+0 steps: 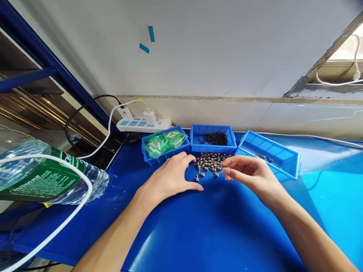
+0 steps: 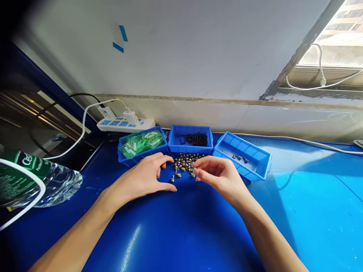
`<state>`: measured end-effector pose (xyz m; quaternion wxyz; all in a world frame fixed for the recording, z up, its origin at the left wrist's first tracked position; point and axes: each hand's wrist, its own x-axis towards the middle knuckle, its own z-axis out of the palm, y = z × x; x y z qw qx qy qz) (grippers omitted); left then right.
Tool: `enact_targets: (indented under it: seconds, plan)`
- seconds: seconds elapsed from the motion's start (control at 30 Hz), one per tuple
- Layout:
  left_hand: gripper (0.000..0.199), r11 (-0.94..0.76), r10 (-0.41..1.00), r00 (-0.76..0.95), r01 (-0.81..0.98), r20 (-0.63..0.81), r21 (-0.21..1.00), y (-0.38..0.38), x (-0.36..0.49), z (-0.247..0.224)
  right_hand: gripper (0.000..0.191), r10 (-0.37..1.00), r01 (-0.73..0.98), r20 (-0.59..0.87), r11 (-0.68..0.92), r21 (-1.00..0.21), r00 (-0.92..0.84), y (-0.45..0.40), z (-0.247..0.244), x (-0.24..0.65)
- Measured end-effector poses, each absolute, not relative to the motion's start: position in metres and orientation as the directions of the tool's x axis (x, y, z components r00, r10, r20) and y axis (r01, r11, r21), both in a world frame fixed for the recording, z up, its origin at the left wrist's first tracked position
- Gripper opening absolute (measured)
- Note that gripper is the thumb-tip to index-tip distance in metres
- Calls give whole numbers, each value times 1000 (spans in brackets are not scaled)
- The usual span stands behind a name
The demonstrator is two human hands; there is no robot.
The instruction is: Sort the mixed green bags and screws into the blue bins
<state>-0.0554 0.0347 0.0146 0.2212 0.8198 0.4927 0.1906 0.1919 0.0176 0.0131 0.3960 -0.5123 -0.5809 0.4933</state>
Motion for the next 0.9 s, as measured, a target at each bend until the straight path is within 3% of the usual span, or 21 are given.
enact_targets:
  seconds: [0.1,0.17,0.27,0.33,0.4,0.47,0.53,0.67,0.83,0.9]
  plan:
    - [69,-378,910,406,722,87,580,38,-53,7,43,998,148,31,39,-988,-55,22,20,185]
    - [58,-369,912,399,701,93,610,40,-50,2,52,995,124,101,99,-987,16,23,25,182]
    - [35,-393,903,408,654,136,646,42,-45,-4,40,980,361,193,167,-918,38,17,27,184]
    - [26,-420,895,409,641,176,643,41,-42,-6,26,970,657,243,197,-727,-22,10,25,188]
    - [25,-438,892,398,643,214,628,40,-39,-7,30,956,857,274,226,-462,-104,3,18,192]
    - [31,-464,884,388,656,262,595,38,-35,-9,41,943,929,298,237,-286,-149,0,10,194]
    - [43,-496,868,389,681,308,538,36,-30,-12,49,935,941,310,251,-227,-174,0,1,194]
    - [56,-543,839,435,707,326,453,31,-21,-16,52,938,908,288,281,-310,-192,5,-2,195]
    - [40,-547,837,439,673,325,498,28,-19,-14,45,951,772,163,308,-555,-262,6,13,200]
    - [39,-547,837,429,676,340,494,28,-19,-14,43,954,754,176,300,-585,-244,7,15,201]
